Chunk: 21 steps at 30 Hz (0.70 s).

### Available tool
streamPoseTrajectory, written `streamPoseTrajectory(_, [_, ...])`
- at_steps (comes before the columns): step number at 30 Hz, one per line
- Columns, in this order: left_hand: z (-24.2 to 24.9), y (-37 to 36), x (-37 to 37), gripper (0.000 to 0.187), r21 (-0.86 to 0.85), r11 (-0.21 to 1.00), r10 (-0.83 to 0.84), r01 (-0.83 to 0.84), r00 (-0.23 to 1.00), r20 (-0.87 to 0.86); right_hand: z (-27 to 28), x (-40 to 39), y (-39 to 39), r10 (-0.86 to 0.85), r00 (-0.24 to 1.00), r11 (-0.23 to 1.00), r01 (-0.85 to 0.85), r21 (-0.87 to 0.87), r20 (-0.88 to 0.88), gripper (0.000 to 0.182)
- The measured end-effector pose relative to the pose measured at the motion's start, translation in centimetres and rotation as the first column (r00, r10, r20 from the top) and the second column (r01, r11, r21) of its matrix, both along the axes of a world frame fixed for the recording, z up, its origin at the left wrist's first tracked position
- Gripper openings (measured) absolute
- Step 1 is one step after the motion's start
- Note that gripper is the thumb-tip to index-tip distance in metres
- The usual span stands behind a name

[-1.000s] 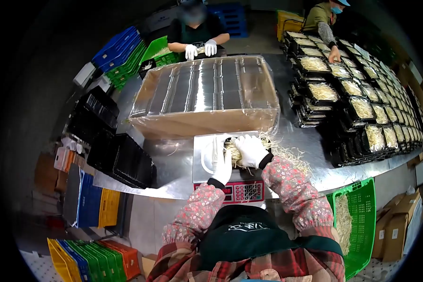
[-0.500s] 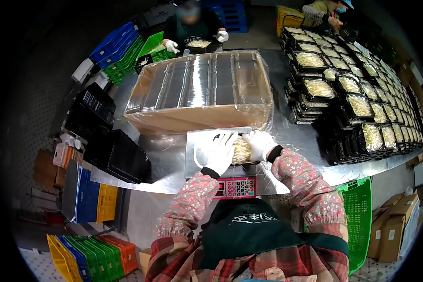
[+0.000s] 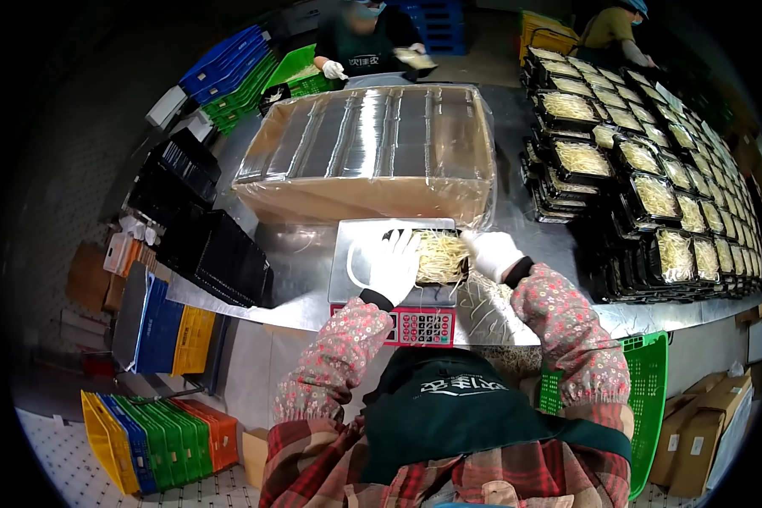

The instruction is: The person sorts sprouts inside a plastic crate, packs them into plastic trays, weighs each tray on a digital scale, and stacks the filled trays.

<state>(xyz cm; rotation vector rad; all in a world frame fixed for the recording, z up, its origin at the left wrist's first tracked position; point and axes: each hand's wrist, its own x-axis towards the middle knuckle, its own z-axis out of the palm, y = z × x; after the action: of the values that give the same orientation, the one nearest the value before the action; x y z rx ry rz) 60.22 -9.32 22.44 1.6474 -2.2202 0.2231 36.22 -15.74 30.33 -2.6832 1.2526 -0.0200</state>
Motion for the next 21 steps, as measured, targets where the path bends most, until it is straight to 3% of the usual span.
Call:
streamPoseTrajectory(3, [0.4, -0.1, -0.2, 0.046, 0.050, 0.998, 0.037, -0.037, 0.999, 0.001, 0.6, -3.6, -0.3, -0.058, 0.989, 0.998, 0.060, -0.012, 0.137, 0.025])
streamPoseTrajectory(5, [0.9, -0.2, 0.1, 0.047, 0.071, 0.997, 0.003, 0.018, 0.960, -0.279, 0.3, -6.4, -0.4, -0.068, 0.974, 0.996, 0.078, -0.036, 0.217, 0.028])
streamPoseTrajectory(6, [1.3, -0.2, 0.5, 0.047, 0.075, 0.997, 0.015, 0.006, 0.961, -0.278, -0.5, -7.9, -0.7, -0.076, 0.969, 0.994, 0.091, -0.054, 0.234, 0.029])
streamPoseTrajectory(8, [2.8, 0.1, 1.4, 0.045, -0.042, 0.999, -0.040, 0.023, 0.872, -0.487, -2.7, -10.0, -0.4, -0.180, 0.946, 0.982, 0.190, -0.010, 0.270, 0.028])
streamPoseTrajectory(9, [3.6, -0.1, 2.0, 0.044, 0.027, 0.998, 0.059, -0.052, 0.855, -0.516, -4.2, -10.7, -0.1, -0.221, 0.933, 0.972, 0.235, -0.016, 0.282, 0.028])
streamPoseTrajectory(10, [2.8, -0.5, 2.8, 0.042, 0.109, 0.989, 0.072, 0.095, 0.335, -0.939, -6.1, -11.2, 0.3, -0.261, 0.919, 0.960, 0.279, -0.020, 0.294, 0.027])
streamPoseTrajectory(11, [2.4, -0.6, 3.8, 0.042, 0.018, 0.991, 0.005, 0.129, 0.101, -0.995, -9.0, -11.8, 0.4, -0.265, 0.915, 0.954, 0.295, -0.056, 0.304, 0.024])
streamPoseTrajectory(12, [2.3, -0.4, 5.3, 0.042, -0.079, 0.987, -0.060, 0.139, -0.137, -0.989, -12.7, -12.8, 0.0, -0.264, 0.932, 0.960, 0.279, -0.028, 0.247, 0.035])
streamPoseTrajectory(13, [3.7, 0.4, 6.9, 0.044, -0.087, 0.995, -0.050, -0.042, 0.551, -0.833, -13.4, -13.7, 0.0, -0.265, 0.955, 0.963, 0.256, 0.078, 0.134, 0.048])
streamPoseTrajectory(14, [4.2, 0.7, 7.8, 0.043, 0.028, 1.000, 0.025, 0.004, 0.289, -0.957, -13.2, -13.6, 0.2, -0.248, 0.969, 0.953, 0.240, 0.183, 0.020, 0.062])
streamPoseTrajectory(15, [3.2, 0.6, 10.6, 0.043, 0.026, 1.000, 0.022, 0.000, 0.497, -0.867, -12.7, -13.6, -0.2, -0.251, 0.952, 0.944, 0.281, 0.172, -0.177, 0.079])
streamPoseTrajectory(16, [3.5, 1.1, 11.8, 0.043, 0.098, 0.995, 0.082, 0.012, 0.452, -0.888, -11.0, -13.2, -0.6, -0.242, 0.898, 0.937, 0.315, 0.153, -0.368, 0.095])
streamPoseTrajectory(17, [3.8, 1.6, 13.1, 0.044, 0.168, 0.985, 0.144, 0.025, 0.408, -0.902, -10.7, -13.7, -1.8, -0.252, 0.902, 0.939, 0.316, 0.138, -0.351, 0.108])
streamPoseTrajectory(18, [4.2, 2.0, 13.5, 0.046, 0.191, 0.981, 0.165, 0.031, 0.383, -0.909, -9.5, -13.3, -1.7, -0.276, 0.946, 0.961, 0.271, -0.051, -0.169, 0.107])
streamPoseTrajectory(19, [3.9, 1.6, 13.9, 0.047, 0.214, 0.976, 0.188, 0.039, 0.349, -0.918, -7.8, -12.3, -2.3, -0.188, 0.971, 0.968, 0.208, -0.140, 0.145, 0.101])
streamPoseTrajectory(20, [3.4, 1.1, 13.9, 0.048, 0.236, 0.971, 0.210, 0.048, 0.311, -0.927, -3.9, -9.0, -1.8, -0.139, 0.923, 0.966, 0.206, -0.157, 0.358, 0.094])
streamPoseTrajectory(21, [3.2, 0.3, 12.6, 0.052, 0.200, 0.977, 0.176, 0.078, 0.242, -0.954, -1.2, -5.6, -1.6, -0.034, 0.887, 0.955, 0.165, -0.248, 0.461, 0.091])
